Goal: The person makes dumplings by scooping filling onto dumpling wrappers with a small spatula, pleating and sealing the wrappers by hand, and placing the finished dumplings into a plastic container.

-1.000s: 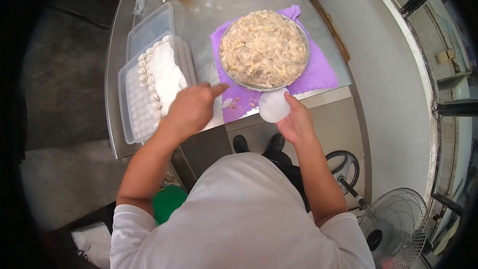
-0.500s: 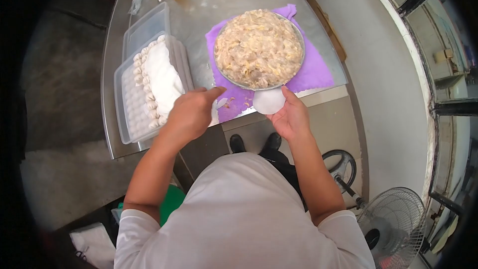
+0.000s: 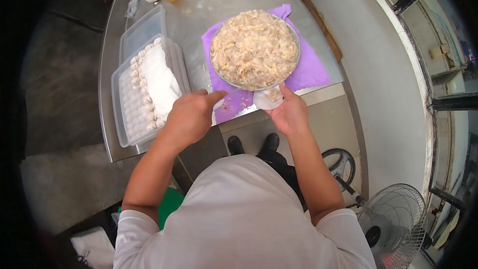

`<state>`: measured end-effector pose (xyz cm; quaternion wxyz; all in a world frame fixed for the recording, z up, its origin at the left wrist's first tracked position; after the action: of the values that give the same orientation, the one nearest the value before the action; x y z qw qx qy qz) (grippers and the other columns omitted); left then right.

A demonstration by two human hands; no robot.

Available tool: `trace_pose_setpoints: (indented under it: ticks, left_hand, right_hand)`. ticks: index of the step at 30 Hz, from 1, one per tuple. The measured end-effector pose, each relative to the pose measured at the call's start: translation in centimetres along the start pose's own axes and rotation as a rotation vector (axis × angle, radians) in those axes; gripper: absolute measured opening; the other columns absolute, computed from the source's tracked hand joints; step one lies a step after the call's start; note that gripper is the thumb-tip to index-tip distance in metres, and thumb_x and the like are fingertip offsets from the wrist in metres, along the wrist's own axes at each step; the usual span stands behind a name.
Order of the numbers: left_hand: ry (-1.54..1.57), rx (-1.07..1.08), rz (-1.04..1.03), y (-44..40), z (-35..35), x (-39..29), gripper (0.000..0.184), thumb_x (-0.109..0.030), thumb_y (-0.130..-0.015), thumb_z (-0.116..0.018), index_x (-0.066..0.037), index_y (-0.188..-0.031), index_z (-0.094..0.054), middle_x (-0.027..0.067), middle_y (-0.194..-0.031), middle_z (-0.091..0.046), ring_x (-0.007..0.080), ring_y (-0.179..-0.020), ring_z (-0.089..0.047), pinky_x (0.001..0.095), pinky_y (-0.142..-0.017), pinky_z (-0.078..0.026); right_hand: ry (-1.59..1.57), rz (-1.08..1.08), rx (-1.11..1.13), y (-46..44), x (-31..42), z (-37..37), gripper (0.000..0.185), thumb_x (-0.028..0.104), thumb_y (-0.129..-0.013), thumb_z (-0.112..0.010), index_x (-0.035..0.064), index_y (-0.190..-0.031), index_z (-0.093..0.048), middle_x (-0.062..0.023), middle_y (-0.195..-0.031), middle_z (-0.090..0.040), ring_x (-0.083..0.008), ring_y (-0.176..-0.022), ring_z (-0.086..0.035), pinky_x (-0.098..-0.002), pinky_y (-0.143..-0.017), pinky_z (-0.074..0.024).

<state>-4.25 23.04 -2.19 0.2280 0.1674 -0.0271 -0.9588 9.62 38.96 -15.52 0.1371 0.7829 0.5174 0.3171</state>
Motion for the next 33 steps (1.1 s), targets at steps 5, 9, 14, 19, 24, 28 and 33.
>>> trace_pose_setpoints:
  ticks: [5,9,14,19,24,28,33]
  left_hand:
    - [-0.127,0.051,0.099,1.0,1.4,0.0,0.049,0.007,-0.080,-0.052,-0.006,-0.123,-0.069,0.0214,-0.088,-0.066,0.0415,-0.083,-0.065,0.0493,-0.075,-0.052]
    - [-0.028,0.073,-0.014,2.0,-1.1,-1.8,0.049,0.008,-0.079,-0.053,-0.005,-0.123,-0.068,0.0211,-0.088,-0.066,0.0408,-0.082,-0.065,0.0486,-0.073,-0.052]
    - [0.088,-0.009,-0.021,2.0,-1.2,-1.4,0.050,0.008,-0.081,-0.055,-0.010,-0.125,-0.069,0.0184,-0.082,-0.063,0.0392,-0.077,-0.064,0.0488,-0.069,-0.051]
    - [-0.026,-0.018,0.000,0.9,-1.6,-1.1,0.046,0.004,-0.086,-0.055,-0.013,-0.126,-0.069,0.0173,-0.084,-0.063,0.0388,-0.078,-0.065,0.0487,-0.069,-0.051]
    - [-0.017,0.003,0.024,0.6,-2.1,-0.1,0.045,0.003,-0.086,-0.053,-0.011,-0.125,-0.068,0.0191,-0.090,-0.066,0.0403,-0.082,-0.066,0.0495,-0.073,-0.051]
    - [0.004,0.059,-0.036,-0.2,-1.3,-0.4,0.045,0.004,-0.085,-0.052,-0.009,-0.124,-0.068,0.0205,-0.092,-0.068,0.0410,-0.084,-0.066,0.0496,-0.075,-0.052]
    - [0.015,0.029,-0.021,-0.3,-1.9,-0.4,0.042,0.004,-0.085,-0.052,-0.007,-0.122,-0.070,0.0211,-0.091,-0.069,0.0411,-0.084,-0.066,0.0497,-0.075,-0.052]
  right_hand:
    - [0.002,-0.011,0.032,0.1,-0.5,0.0,0.047,0.022,-0.109,-0.038,-0.0056,-0.146,-0.036,-0.0216,-0.146,-0.049,-0.0362,-0.134,-0.051,-0.0533,-0.113,-0.0426]
    - [-0.038,-0.029,0.067,0.1,-0.8,-0.3,0.047,0.024,-0.110,-0.036,-0.0055,-0.146,-0.035,-0.0209,-0.146,-0.049,-0.0354,-0.135,-0.051,-0.0528,-0.113,-0.0424]
    - [-0.036,-0.027,-0.004,-0.1,-0.2,0.6,0.047,0.026,-0.110,-0.033,-0.0050,-0.146,-0.036,-0.0208,-0.145,-0.051,-0.0346,-0.133,-0.053,-0.0523,-0.112,-0.0433]
    - [0.011,-0.056,0.046,-0.1,-0.2,1.0,0.048,0.028,-0.111,-0.033,-0.0046,-0.145,-0.038,-0.0209,-0.143,-0.053,-0.0344,-0.132,-0.054,-0.0519,-0.112,-0.0443]
    - [0.028,-0.048,0.066,-0.3,-0.4,1.7,0.048,0.031,-0.111,-0.032,-0.0029,-0.145,-0.039,-0.0197,-0.145,-0.052,-0.0338,-0.133,-0.053,-0.0523,-0.112,-0.0437]
    - [0.026,-0.060,0.048,0.0,-0.1,1.5,0.048,0.031,-0.111,-0.033,-0.0022,-0.146,-0.038,-0.0191,-0.146,-0.051,-0.0333,-0.133,-0.053,-0.0520,-0.112,-0.0433]
    - [0.036,-0.043,0.070,0.0,-0.2,1.4,0.048,0.031,-0.111,-0.033,-0.0020,-0.146,-0.038,-0.0191,-0.146,-0.051,-0.0328,-0.133,-0.053,-0.0518,-0.112,-0.0432]
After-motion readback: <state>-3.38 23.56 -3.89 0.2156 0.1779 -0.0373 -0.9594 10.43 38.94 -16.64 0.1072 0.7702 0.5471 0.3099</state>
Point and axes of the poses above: each hand's wrist, its own y-axis away from the middle knuckle, its own z-axis out of the back of the hand, x = y × z, the point moved 3 cm from there along -y, towards the middle knuckle
